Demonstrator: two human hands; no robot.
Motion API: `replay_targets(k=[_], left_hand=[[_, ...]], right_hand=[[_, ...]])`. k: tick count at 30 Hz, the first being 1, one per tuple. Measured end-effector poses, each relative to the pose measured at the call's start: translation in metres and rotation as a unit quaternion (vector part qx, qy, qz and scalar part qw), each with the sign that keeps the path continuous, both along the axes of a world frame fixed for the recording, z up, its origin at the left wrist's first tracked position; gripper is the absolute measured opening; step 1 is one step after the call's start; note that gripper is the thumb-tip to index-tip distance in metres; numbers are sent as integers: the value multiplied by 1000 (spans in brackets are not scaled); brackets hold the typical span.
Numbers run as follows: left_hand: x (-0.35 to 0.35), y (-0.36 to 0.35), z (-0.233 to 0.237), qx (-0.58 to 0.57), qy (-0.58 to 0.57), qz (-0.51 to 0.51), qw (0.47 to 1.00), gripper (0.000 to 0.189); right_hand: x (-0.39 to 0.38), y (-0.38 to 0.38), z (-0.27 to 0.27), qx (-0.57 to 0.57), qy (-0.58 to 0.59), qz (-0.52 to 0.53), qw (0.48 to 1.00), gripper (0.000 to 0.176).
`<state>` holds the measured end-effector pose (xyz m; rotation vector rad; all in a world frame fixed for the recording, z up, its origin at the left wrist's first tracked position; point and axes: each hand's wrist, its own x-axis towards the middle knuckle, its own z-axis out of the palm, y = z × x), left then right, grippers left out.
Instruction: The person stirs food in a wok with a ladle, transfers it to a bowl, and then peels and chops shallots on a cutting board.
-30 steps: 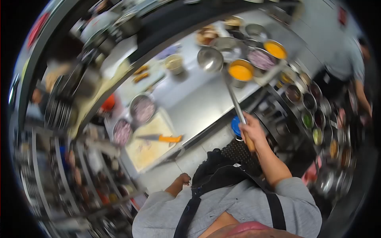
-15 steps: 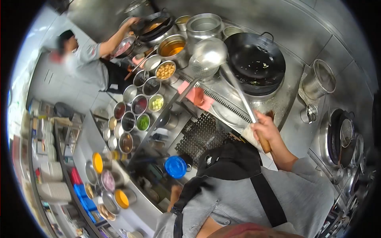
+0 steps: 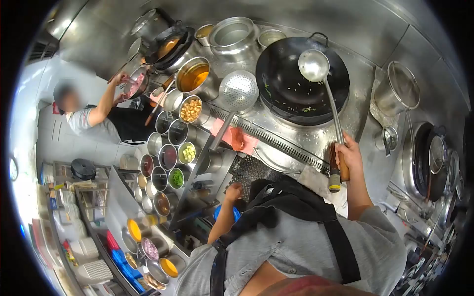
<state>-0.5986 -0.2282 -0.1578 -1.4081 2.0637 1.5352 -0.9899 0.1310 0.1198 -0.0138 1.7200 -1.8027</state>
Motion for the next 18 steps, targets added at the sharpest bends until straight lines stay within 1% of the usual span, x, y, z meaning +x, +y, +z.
replay_targets(k=[1,2,3,4,5,6,7,8,9,11,12,13,15,16,17,18], left_hand=[[5,8,-2,39,-51,5,998,32],[15,10,0,-103,-89,-189,973,30],[37,8,-8,-240,-116,-371,890,28],[69,9,-38,-66,-190,-262,944,26],[91,4,-62,111,-259,-142,949,25],[111,-2,-59,105,-283,-187,935,25],[125,-11,-52,64,-284,-246,925,24],[134,-22,-51,39,-287,-279,915,23],[140,-35,-52,20,-291,-305,907,22],[141,-64,-65,-20,-284,-344,895,21],[137,-78,-70,-42,-276,-365,888,21],[130,-91,-80,-66,-264,-391,879,21],[107,-115,-98,-121,-228,-439,861,20],[91,-125,-105,-143,-209,-441,861,20],[71,-129,-106,-164,-195,-425,869,20],[64,-133,-115,-56,-181,-297,936,19]], right_hand=[[-3,-2,-4,6,-5,-7,1000,69],[-9,-6,-11,119,83,2,989,68],[-13,-11,-19,228,169,12,959,68],[-16,-15,-30,234,167,7,958,68],[-17,-16,-44,326,262,16,908,69],[-18,-16,-57,412,352,24,840,69],[-19,-17,-62,492,436,31,753,70],[-12,-23,-62,485,358,45,797,72],[0,-28,-54,493,360,40,791,72],[32,-34,-40,456,310,108,827,69],[48,-30,-37,388,299,95,866,64],[62,-29,-24,397,294,96,864,64],[87,-32,21,335,196,106,916,61],[99,-33,36,306,158,82,935,63],[108,-31,47,313,158,77,934,63],[115,-29,58,348,184,66,917,63]])
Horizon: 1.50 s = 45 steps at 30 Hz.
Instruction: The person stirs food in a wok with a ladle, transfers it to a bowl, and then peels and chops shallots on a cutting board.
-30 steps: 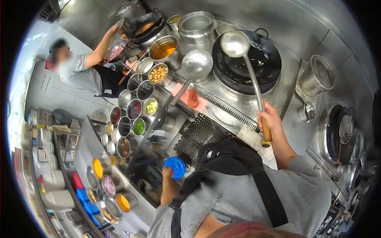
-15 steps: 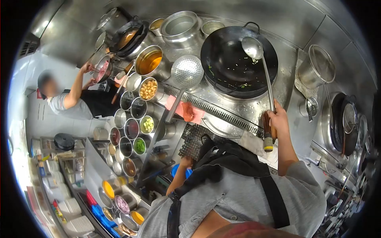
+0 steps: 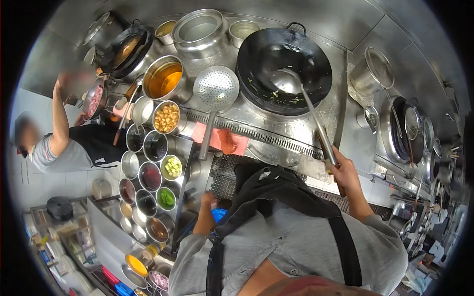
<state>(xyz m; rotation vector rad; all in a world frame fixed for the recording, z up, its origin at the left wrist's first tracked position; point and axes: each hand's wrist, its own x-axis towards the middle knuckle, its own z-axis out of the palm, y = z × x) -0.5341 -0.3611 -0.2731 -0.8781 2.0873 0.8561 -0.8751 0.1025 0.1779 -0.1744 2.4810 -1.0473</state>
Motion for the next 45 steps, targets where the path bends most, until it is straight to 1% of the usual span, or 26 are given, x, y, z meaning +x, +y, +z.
replay_targets(k=[1,2,3,5,6,8,9,10,12,14,16,18,19,21,23,25,27,28,30,32,33,36,39,41,43,45], left_hand=[[-21,2,20,84,18,191,978,19],[-50,7,53,133,38,356,924,19],[-65,7,56,138,39,354,924,19],[-85,9,47,194,73,356,911,19],[-74,-8,-23,124,195,115,966,13],[-77,-1,-31,142,213,92,962,10],[-80,0,-33,154,231,68,958,13],[-84,-3,-31,178,221,21,959,14],[-98,-3,5,228,204,-70,949,17],[-83,3,-33,138,-7,-10,990,15],[-89,13,-17,150,-165,122,967,17],[-104,13,80,291,-27,172,941,17],[-122,17,162,369,31,197,908,18],[-143,13,185,326,134,187,917,24],[-172,11,202,254,256,216,907,24],[-210,12,235,103,318,218,917,32],[-243,15,242,-49,390,167,904,48],[-257,13,237,-52,391,169,903,48],[-277,13,224,-118,311,121,935,64],[-285,11,203,-94,281,123,947,68],[-288,12,200,-71,250,126,957,71],[-285,19,195,-90,262,89,957,72],[-284,22,186,-120,280,76,950,76],[-283,21,184,-126,278,80,949,76],[-283,22,187,-124,278,90,948,75],[-278,24,183,-123,277,98,948,74]], right_hand=[[6,2,13,34,34,-5,999,64],[12,5,33,72,32,-6,997,62],[18,14,46,76,36,-8,996,62],[23,40,65,199,138,102,965,64],[22,49,74,203,139,102,964,64],[22,65,86,251,139,163,944,66],[17,67,80,253,138,159,944,66],[5,66,65,265,157,178,934,67],[-28,52,25,268,181,190,927,66],[-52,17,-4,237,158,149,947,63],[-62,-9,-17,206,138,116,962,62],[-64,-22,-31,147,120,38,981,60],[-66,-26,-43,145,118,39,982,60],[-76,-34,-62,200,204,-5,958,60],[-82,-47,-63,212,180,-11,961,61],[-85,-52,-70,178,172,3,969,60],[-71,-47,-66,145,146,21,978,60],[-60,-45,-49,122,105,41,986,61],[-41,-34,-32,101,65,61,991,61],[-29,-15,-25,8,33,48,998,61],[-30,-12,-22,9,34,45,998,61],[-39,-16,-19,116,99,-25,988,59],[-54,-16,-52,152,143,-56,976,60],[-51,-18,-67,126,130,-63,981,63],[-36,-30,-69,-24,-9,-93,995,65],[-17,-46,-62,-125,-81,-104,983,63]])
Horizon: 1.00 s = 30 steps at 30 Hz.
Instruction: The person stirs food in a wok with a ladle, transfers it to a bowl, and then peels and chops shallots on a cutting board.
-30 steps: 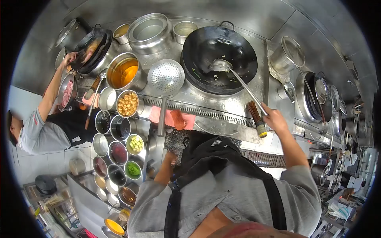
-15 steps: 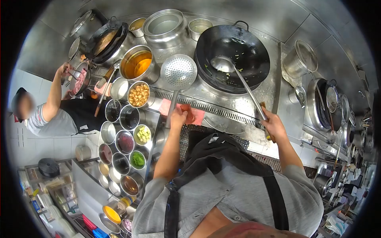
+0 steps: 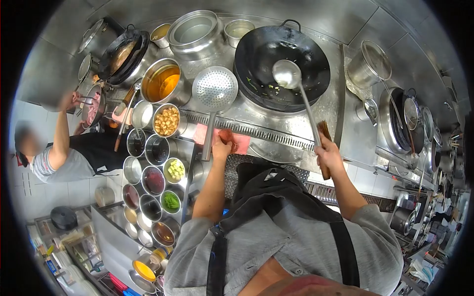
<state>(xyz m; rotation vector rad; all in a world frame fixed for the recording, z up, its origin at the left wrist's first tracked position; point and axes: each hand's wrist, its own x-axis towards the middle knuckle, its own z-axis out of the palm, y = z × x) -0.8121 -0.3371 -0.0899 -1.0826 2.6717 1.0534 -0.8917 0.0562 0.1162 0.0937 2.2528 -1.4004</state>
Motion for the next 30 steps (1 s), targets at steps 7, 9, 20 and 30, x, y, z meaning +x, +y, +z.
replay_targets(k=[7,9,20,30], left_hand=[[1,-1,0,16,74,-3,997,72],[-1,-3,0,11,49,-10,999,72],[-3,-5,3,44,15,2,999,73],[161,73,41,117,64,221,966,51]], right_hand=[[36,-43,42,-180,-127,-5,976,62],[40,-44,43,-199,-130,-5,971,61],[37,-42,59,-327,-158,-25,931,59],[-19,-59,60,-252,-172,248,920,62]])
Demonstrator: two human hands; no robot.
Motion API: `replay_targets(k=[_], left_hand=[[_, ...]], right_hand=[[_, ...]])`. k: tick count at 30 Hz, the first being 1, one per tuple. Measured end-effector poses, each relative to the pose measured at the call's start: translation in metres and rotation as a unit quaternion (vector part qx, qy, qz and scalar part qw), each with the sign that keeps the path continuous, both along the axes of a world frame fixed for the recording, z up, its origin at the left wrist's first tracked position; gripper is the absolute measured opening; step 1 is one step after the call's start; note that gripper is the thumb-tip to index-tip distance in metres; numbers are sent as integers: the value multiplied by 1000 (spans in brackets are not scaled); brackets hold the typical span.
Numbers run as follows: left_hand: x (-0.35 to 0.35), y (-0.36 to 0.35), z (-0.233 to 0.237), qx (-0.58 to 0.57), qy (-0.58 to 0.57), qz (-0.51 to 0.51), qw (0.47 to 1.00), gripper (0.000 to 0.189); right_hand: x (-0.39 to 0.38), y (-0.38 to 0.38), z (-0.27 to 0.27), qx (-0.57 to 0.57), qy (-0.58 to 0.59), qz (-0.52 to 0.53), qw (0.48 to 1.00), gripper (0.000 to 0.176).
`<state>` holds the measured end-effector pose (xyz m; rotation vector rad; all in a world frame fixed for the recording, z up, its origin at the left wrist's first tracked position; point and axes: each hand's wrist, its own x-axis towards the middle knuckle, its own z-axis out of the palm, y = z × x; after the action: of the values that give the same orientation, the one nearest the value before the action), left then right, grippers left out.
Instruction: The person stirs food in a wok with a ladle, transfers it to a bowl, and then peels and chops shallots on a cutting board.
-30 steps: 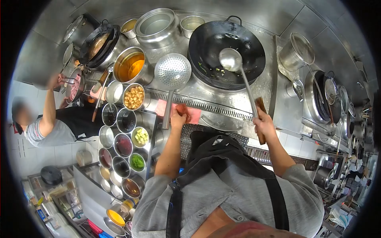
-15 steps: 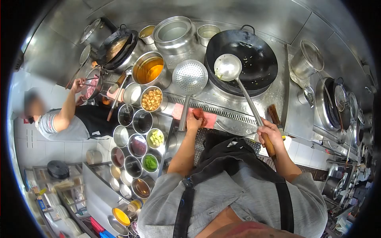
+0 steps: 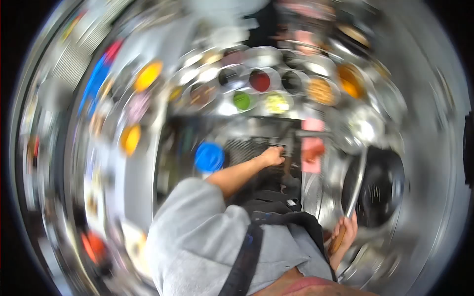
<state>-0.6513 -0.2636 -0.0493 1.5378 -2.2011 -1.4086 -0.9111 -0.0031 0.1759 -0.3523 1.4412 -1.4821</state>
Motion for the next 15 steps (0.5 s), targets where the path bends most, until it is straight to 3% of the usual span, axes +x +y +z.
replay_targets(k=[3,5,7,8,9,11,14,15], left_hand=[[85,90,-52,-27,-105,167,980,46],[135,150,-70,36,-176,243,953,37],[182,224,-26,119,-222,280,926,30],[207,265,-63,107,-212,316,918,29],[228,299,-54,162,-226,367,888,33],[253,364,-80,225,-237,441,836,39],[284,471,-149,264,-240,458,814,40],[285,495,-146,282,-221,491,794,40]], right_hand=[[-15,-9,6,-2,-20,166,986,63],[-14,-37,17,-9,-40,244,969,64],[9,-57,26,8,-45,343,938,66],[32,-68,32,1,-48,386,921,67],[61,-79,37,-4,-51,427,903,68],[107,-109,32,-4,-72,508,858,69],[216,-120,38,-30,-33,625,779,68],[256,-123,38,-28,-33,655,755,67]])
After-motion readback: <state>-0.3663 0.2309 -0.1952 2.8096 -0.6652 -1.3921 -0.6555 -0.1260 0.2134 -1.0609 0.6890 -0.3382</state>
